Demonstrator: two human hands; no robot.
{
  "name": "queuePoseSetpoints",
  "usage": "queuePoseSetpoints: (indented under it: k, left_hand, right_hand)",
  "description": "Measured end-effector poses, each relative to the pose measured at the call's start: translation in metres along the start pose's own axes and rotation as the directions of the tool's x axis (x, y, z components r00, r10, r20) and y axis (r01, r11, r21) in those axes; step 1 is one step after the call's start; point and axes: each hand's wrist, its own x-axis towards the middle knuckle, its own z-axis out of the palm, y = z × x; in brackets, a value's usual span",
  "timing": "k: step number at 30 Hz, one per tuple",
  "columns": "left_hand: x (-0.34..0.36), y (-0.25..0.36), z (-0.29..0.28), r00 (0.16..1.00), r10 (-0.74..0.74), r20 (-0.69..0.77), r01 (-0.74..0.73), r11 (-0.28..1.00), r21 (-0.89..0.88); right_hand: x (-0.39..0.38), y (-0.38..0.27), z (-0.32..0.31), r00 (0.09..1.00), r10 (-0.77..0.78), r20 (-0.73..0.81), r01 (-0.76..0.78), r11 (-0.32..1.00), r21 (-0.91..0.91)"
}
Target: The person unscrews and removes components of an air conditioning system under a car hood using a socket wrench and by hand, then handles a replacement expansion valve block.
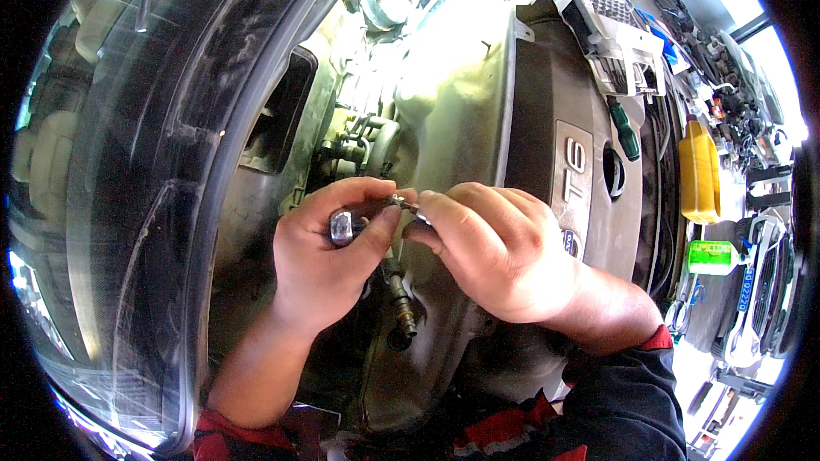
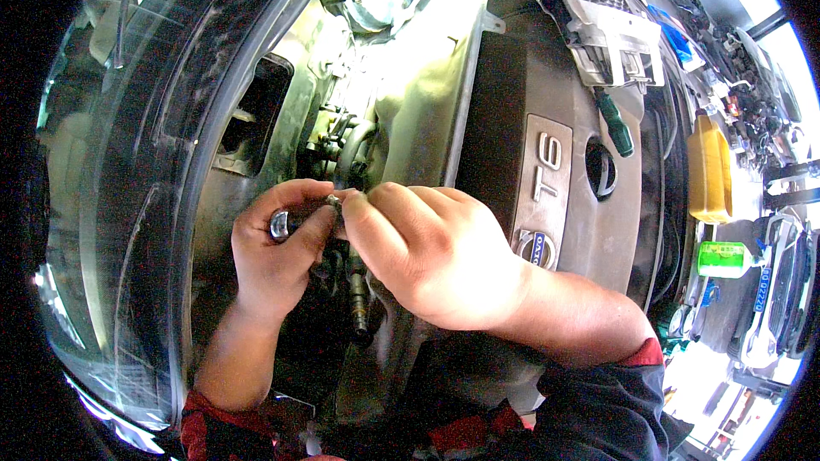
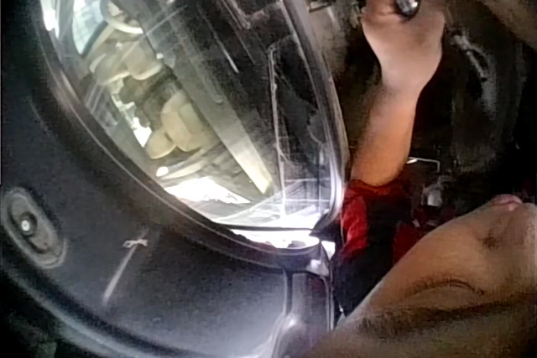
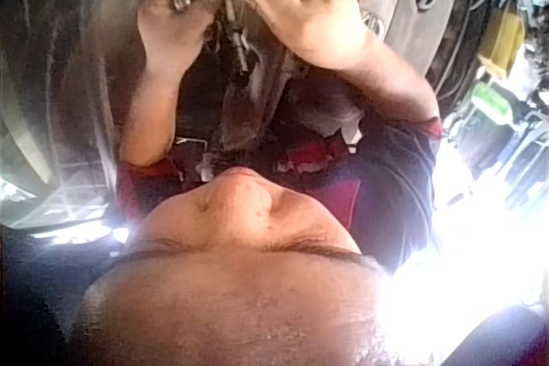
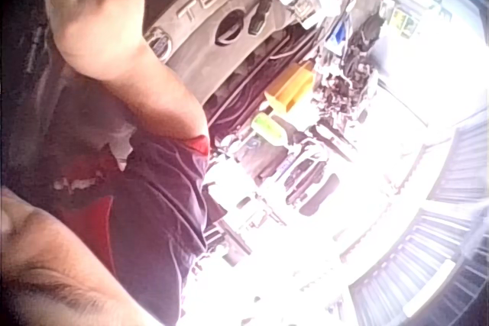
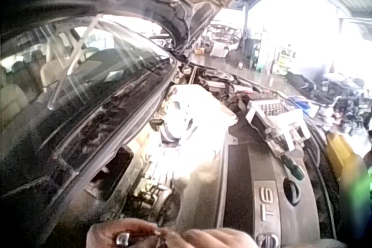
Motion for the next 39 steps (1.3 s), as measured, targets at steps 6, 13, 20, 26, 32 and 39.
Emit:
queuePoseSetpoints:
  k: [6, 13, 20, 26, 32, 39]
  left_hand:
    - [0.003, -0.003, 0.003, 1.000, 0.018, -0.013, -0.020, 0.992, -0.128]
    - [-0.002, 0.005, 0.005, 0.997, -0.039, -0.069, 0.026, 0.983, -0.183]
    - [-0.002, 0.013, 0.010, 0.991, -0.052, -0.126, 0.039, 0.994, -0.107]
    - [-0.014, 0.017, 0.013, 0.993, -0.060, -0.106, 0.063, 0.998, 0.028]
    - [-0.020, 0.035, 0.012, 0.989, 0.078, -0.126, -0.063, 0.990, 0.124]
    - [-0.108, 0.100, -0.046, 0.996, 0.065, -0.054, -0.048, 0.961, 0.274]
  right_hand:
    - [0.004, 0.000, -0.012, 0.994, -0.067, 0.087, 0.058, 0.993, 0.102]
    - [0.002, 0.002, 0.003, 0.994, -0.064, -0.091, 0.060, 0.997, -0.046]
    - [-0.003, 0.009, -0.006, 0.997, -0.038, -0.070, 0.041, 0.998, 0.040]
    - [-0.003, 0.009, -0.004, 0.996, 0.001, -0.088, 0.004, 0.998, 0.056]
    - [-0.015, 0.019, -0.009, 0.996, -0.011, -0.091, 0.010, 1.000, -0.011]
    - [-0.004, 0.013, -0.024, 0.998, -0.049, -0.042, 0.052, 0.996, 0.074]
